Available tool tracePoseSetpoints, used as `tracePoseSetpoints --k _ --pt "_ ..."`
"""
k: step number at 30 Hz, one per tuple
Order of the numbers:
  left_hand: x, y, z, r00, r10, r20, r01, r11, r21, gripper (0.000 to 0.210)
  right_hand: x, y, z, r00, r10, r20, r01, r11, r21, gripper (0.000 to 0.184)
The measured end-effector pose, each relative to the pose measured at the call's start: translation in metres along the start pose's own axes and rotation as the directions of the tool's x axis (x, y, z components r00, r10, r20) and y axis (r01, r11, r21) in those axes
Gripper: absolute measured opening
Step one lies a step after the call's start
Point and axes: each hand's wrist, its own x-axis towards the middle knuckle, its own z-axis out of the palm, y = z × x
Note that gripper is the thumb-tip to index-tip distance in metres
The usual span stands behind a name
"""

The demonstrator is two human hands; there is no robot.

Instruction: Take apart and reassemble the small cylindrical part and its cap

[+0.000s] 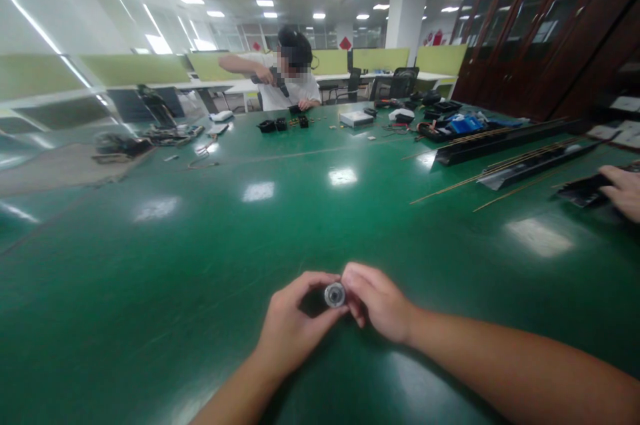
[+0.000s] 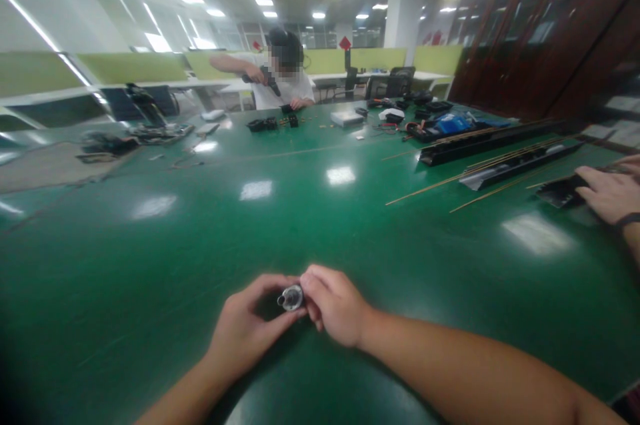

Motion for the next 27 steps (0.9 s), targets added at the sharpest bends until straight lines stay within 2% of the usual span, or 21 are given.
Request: tracePoseSetpoints --k 16,27 --pt "-0.0022 -0.0045 0.0010 1.000 -0.024 -0.002 0.024 0.998 -0.050 0.025 -0.0003 0.0017 0.0019 1.000 0.019 -0.012 -0.019 1.000 0.000 0.050" --pt "-0.0034 -0.0080 -0.0007 0.994 -0.088 0.058 0.092 0.993 -0.071 0.024 -0.0007 -0.0016 0.0013 1.000 0.021 -0.005 -0.021 1.000 -0.016 0.051"
